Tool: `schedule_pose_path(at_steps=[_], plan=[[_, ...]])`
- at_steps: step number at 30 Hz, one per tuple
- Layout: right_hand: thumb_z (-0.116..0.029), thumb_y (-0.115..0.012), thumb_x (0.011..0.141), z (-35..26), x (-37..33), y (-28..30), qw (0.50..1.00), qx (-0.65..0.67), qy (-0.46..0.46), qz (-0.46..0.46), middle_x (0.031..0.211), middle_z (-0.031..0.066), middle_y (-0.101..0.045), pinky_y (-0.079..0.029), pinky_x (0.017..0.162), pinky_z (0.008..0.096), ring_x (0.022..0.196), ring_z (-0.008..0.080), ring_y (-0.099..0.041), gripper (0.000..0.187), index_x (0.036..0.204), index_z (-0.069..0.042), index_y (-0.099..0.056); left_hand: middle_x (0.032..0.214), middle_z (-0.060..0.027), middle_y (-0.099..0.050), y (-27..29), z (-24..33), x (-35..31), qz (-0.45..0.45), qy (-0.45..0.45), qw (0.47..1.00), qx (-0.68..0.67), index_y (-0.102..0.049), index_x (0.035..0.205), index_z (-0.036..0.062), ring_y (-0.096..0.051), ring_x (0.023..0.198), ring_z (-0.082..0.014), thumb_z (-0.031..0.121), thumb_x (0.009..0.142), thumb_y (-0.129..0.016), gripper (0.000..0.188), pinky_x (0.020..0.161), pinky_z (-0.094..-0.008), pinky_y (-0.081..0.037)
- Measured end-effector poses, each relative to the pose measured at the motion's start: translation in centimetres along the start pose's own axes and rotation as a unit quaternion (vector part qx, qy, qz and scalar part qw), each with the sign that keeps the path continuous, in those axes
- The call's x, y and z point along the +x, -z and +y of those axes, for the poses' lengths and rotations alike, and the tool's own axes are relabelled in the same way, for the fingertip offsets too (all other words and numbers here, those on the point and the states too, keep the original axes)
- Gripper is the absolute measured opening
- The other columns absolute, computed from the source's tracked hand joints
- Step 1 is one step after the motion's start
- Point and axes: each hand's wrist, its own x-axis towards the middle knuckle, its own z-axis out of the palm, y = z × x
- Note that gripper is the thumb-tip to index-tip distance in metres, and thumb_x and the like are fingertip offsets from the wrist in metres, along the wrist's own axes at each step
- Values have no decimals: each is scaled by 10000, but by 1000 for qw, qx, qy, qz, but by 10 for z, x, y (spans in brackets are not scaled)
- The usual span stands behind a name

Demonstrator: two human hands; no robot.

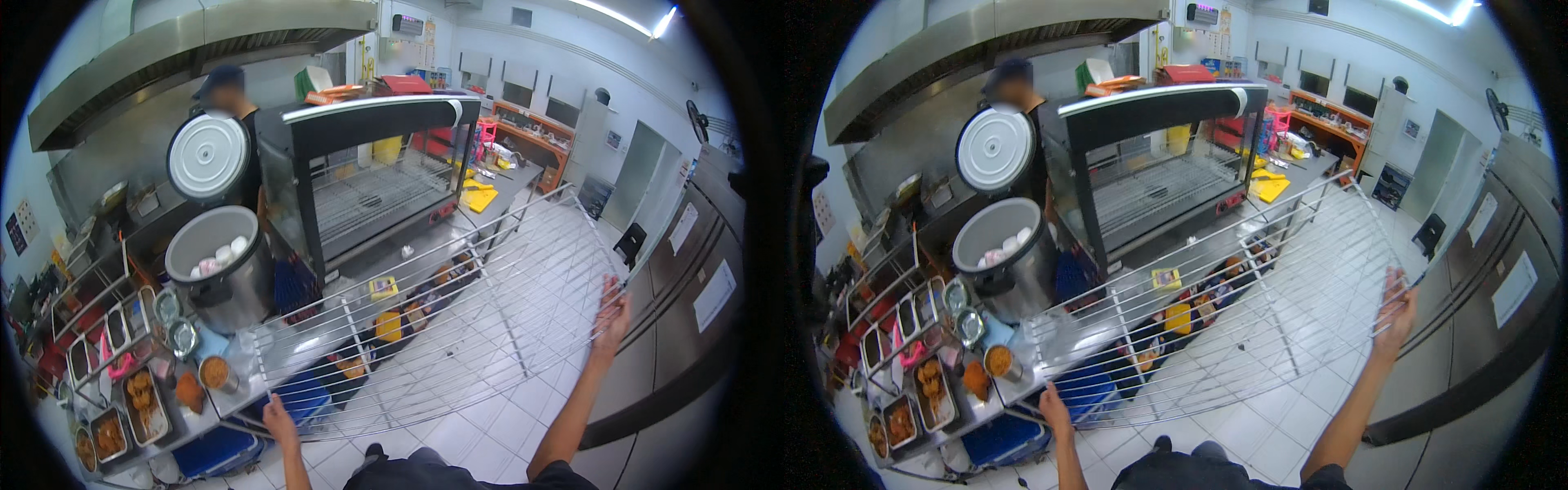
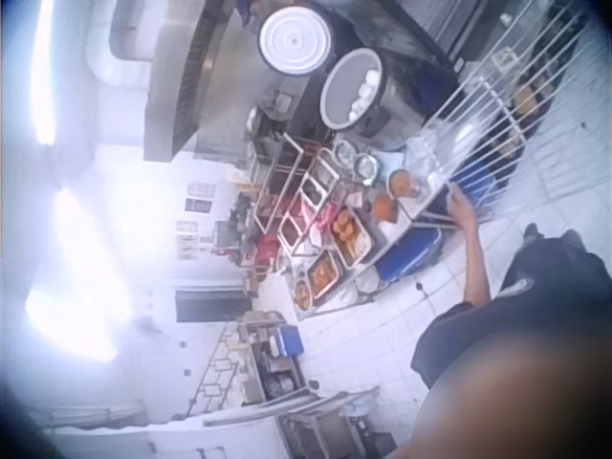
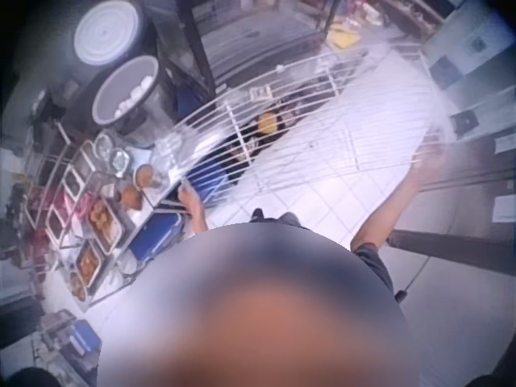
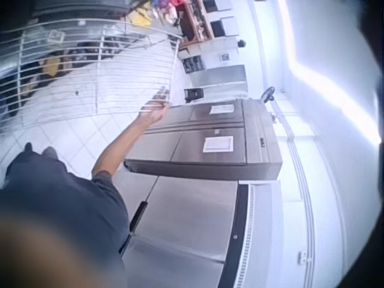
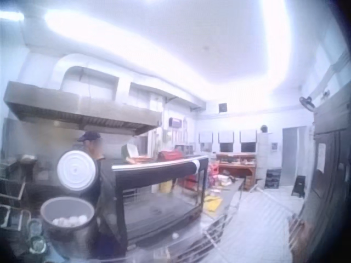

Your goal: The person assembles a commercial food warmer by installing multiple metal wire racks into the unit. They retrieve racks from a nearby sink area, place them into the warmer, and adjust their positions. Finally, the person plugs in the unit and turns on the internal lights.

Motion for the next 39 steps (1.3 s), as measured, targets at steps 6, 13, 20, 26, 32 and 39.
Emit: schedule_pose_path(at_steps=[6, 13, 20, 26, 32, 39], plan=[[-246, -326, 1062, 40, 149, 36, 999, 42, -8, 29, 1431, 261, -423, -370, 1142, 389, 1363, 340, -398, 420, 1186, 105, -520, 717, -87, -556, -184, 97, 15, -65, -16, 995, -75, -588, 827, -52, -468, 686, -160, 353, 976, -559, 433, 646, -343, -401], [-243, -328, 1052, 195, 360, 78, 996, 56, -24, 67, 1491, 229, -360, -400, 1122, 367, 1378, 342, -375, 464, 1313, 134, -398, 708, -20, -542, -354, 191, 41, -20, -73, 984, -158, -627, 881, -27, -452, 708, -96, 320, 965, -606, 358, 624, -267, -375], [-240, -349, 1046, 396, 501, 63, 988, 63, -140, -20, 1414, 240, -441, -514, 1003, 452, 1244, 451, -499, 326, 1106, 72, -423, 728, -66, -616, -397, 248, 75, 101, -120, 987, 34, -631, 845, -32, -542, 691, -178, 358, 961, -607, 407, 679, -355, -443], [-283, -378, 1051, 499, 504, 30, 963, 145, -228, 25, 1373, 245, -486, -548, 961, 451, 1187, 442, -553, 282, 1008, -5, -390, 687, -35, -591, -379, 297, 68, 104, -82, 988, -80, -593, 836, 20, -576, 578, -101, 374, 967, -594, 377, 516, -258, -425], [-294, -358, 1054, 528, 494, 4, 953, 119, -273, 53, 1336, 235, -526, -543, 967, 436, 1193, 433, -555, 290, 888, -56, -370, 761, -47, -585, -363, 300, 81, 137, -92, 986, 4, -590, 841, -16, -499, 710, -109, 381, 963, -600, 416, 649, -298, -416], [-298, -382, 1048, 517, 488, -12, 957, 86, -271, 52, 1337, 231, -529, -555, 925, 430, 1186, 428, -566, 324, 812, -78, -412, 707, 7, -504, -347, 306, 98, 122, -85, 989, 3, -587, 822, 9, -402, 664, -88, 384, 965, -600, 402, 591, -281, -331]])
